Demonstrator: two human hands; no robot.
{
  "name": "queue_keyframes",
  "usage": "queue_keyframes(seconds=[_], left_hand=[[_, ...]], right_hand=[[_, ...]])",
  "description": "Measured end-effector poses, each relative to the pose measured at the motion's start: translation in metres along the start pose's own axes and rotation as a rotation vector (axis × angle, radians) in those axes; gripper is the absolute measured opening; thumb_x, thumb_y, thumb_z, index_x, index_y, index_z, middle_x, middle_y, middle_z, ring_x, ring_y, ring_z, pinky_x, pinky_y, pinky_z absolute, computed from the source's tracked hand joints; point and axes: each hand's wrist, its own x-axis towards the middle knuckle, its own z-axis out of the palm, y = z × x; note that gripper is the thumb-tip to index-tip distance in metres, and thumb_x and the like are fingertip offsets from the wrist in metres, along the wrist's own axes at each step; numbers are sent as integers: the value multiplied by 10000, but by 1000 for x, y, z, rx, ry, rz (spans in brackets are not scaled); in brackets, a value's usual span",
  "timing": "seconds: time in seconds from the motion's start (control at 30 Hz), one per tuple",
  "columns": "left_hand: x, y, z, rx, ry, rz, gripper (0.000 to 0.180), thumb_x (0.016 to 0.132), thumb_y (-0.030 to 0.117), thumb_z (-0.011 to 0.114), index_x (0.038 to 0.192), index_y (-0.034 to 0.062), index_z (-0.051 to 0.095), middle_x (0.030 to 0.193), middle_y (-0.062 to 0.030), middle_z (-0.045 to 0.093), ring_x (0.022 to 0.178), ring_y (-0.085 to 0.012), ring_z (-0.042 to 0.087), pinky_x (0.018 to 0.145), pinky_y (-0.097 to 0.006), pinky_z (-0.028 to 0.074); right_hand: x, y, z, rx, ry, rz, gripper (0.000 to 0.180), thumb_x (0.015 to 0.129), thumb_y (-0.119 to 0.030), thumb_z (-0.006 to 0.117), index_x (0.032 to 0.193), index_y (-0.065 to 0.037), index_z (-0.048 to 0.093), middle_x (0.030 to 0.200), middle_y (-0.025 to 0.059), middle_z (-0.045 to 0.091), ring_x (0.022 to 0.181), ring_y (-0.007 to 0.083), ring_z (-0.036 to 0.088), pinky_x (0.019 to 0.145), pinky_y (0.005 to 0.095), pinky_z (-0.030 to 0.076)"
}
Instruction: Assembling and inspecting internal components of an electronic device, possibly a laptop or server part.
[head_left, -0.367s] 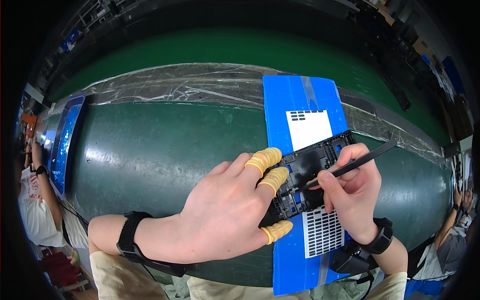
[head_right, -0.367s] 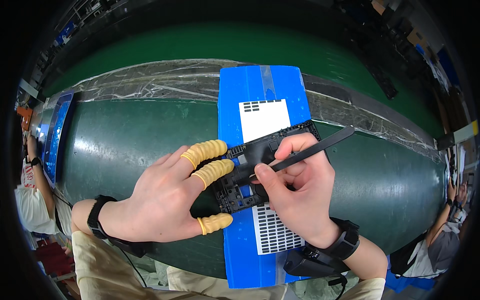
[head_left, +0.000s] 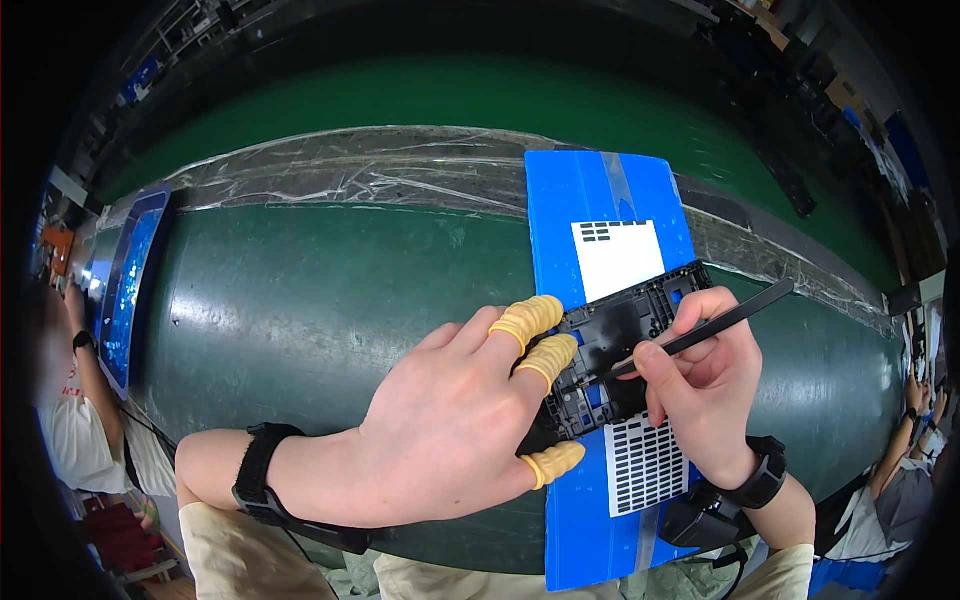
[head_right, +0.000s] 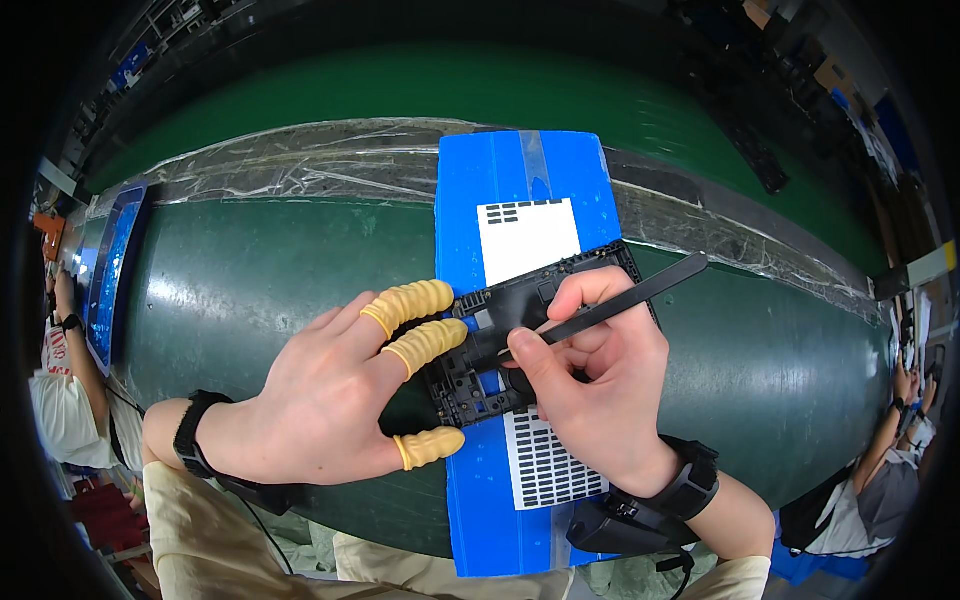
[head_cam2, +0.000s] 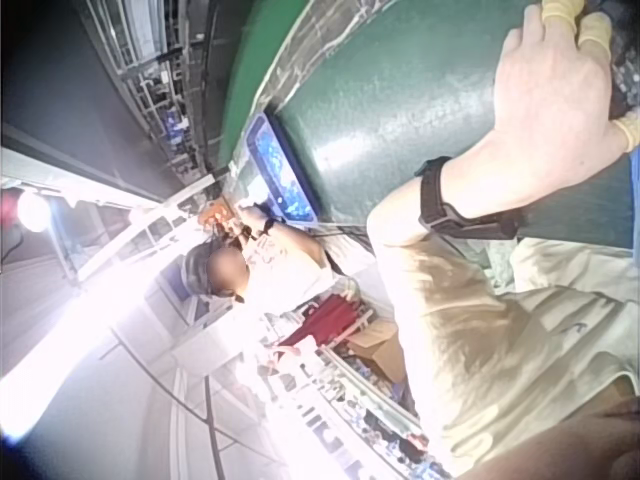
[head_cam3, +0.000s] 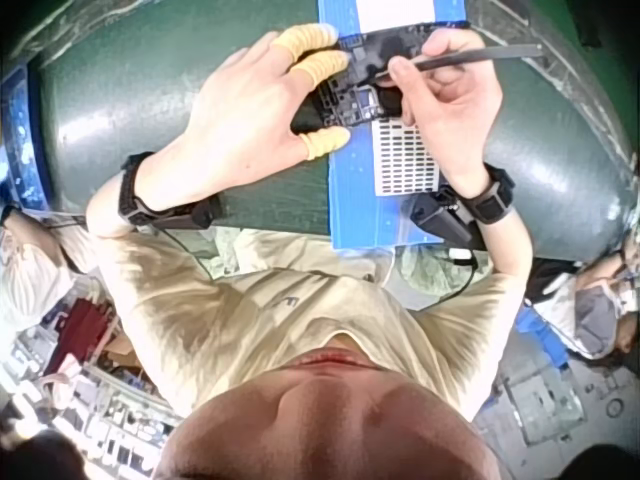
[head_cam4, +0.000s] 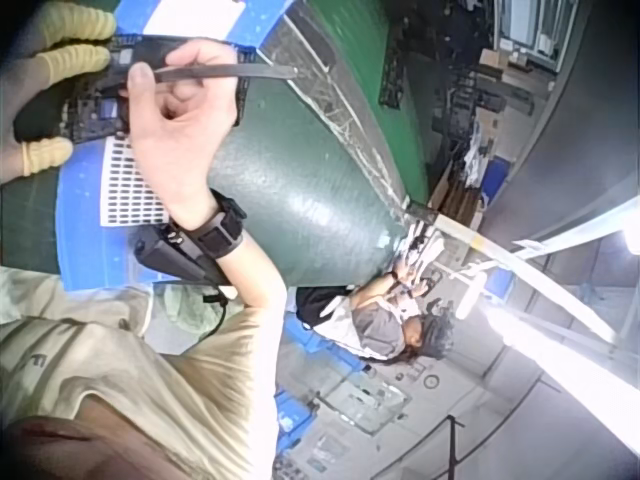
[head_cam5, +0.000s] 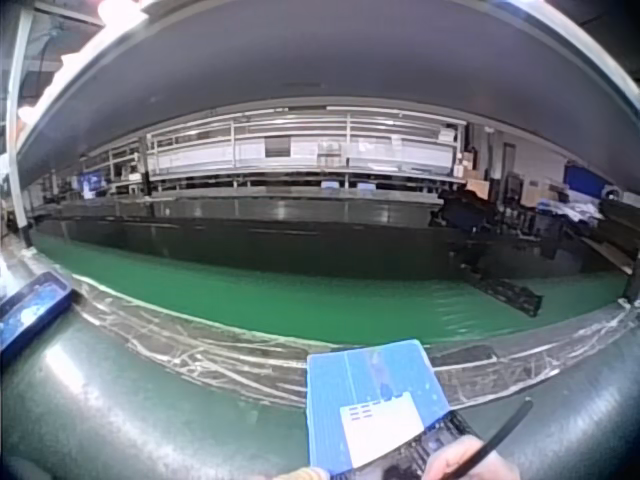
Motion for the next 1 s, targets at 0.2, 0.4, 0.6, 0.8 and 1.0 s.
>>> queue_keyframes(seconds=[0.2, 0.4, 0.6, 0.8, 1.0], left_hand=[[0, -2, 1, -11, -12, -5, 526, 559, 314, 658, 962, 9, 512, 1011, -131, 443, 814, -259, 491, 672, -327, 426], [0, 0, 0, -19, 21, -16, 476, 541, 296, 677, 904, 29, 523, 1018, -123, 439, 857, -268, 470, 718, -343, 395], [1, 2, -1, -14, 85, 15, 400, 526, 267, 693, 835, 69, 534, 1011, -103, 445, 908, -262, 436, 757, -355, 350], [-1, 6, -1, 7, 52, 72, 328, 557, 270, 675, 824, 111, 569, 968, -76, 474, 892, -232, 430, 719, -332, 350], [-4, 10, -7, 146, -97, 136, 355, 684, 341, 560, 936, 91, 535, 1011, -104, 451, 962, -247, 388, 800, -401, 303]], right_hand=[[1, 3, 1, -2, 1, 17, 231, 700, 82, 507, 828, -21, 344, 648, 73, 526, 551, 47, 522, 379, 121, 354], [2, 3, 2, -15, -3, 5, 229, 701, 91, 497, 830, -23, 345, 614, 29, 493, 524, 6, 463, 411, 118, 308], [4, 3, -1, 37, 32, -28, 230, 714, 74, 482, 853, -21, 326, 645, 54, 500, 504, 26, 473, 403, 131, 345], [5, 3, -8, 167, 89, -63, 243, 742, 3, 491, 904, -24, 312, 651, 95, 511, 417, 42, 436, 347, 149, 330], [4, 2, -8, 261, 108, -51, 252, 749, -43, 501, 932, -23, 329, 652, 143, 530, 395, 67, 420, 366, 169, 325]])
